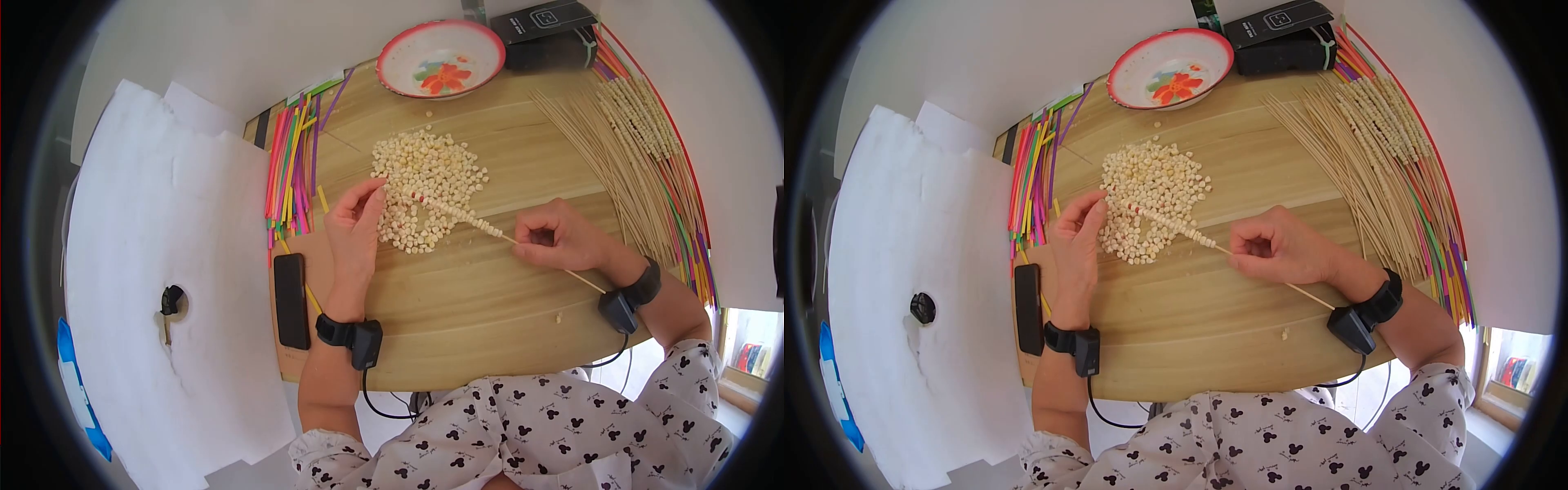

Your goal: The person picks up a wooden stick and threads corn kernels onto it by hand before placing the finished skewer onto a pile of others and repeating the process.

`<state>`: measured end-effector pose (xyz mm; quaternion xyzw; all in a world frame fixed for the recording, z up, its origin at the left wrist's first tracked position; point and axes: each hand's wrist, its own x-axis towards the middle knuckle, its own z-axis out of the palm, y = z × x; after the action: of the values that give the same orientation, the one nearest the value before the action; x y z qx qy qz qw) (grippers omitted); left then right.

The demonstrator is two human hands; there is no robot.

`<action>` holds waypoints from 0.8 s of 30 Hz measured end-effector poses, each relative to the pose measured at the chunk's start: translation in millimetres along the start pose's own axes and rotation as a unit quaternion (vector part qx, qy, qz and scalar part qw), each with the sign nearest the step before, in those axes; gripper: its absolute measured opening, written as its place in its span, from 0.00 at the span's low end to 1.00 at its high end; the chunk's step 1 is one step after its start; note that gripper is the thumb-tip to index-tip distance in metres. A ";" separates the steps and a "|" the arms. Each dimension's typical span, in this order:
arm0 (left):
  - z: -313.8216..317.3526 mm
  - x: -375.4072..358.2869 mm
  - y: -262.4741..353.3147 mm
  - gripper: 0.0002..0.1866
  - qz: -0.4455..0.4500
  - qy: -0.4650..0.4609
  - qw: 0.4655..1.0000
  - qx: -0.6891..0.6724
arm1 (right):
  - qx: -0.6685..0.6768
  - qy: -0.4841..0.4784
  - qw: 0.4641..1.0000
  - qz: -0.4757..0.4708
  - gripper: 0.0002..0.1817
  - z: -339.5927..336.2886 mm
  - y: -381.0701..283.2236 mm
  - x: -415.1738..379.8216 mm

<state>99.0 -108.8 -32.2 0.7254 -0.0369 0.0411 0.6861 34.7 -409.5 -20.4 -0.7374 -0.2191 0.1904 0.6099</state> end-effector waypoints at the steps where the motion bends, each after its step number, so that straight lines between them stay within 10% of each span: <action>1: -0.8 0.2 -1.3 0.10 0.000 -0.001 1.000 0.000 | 0.001 -0.001 1.000 0.004 0.10 0.2 -0.5 -0.2; 24: 4.1 -4.1 0.2 0.09 -0.018 0.007 0.999 -0.038 | -0.017 -0.004 1.000 -0.004 0.10 2.0 3.3 1.2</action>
<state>95.0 -112.9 -32.6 0.6993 -0.0208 0.0327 0.7137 34.9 -407.7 -24.0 -0.7461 -0.2278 0.1874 0.5969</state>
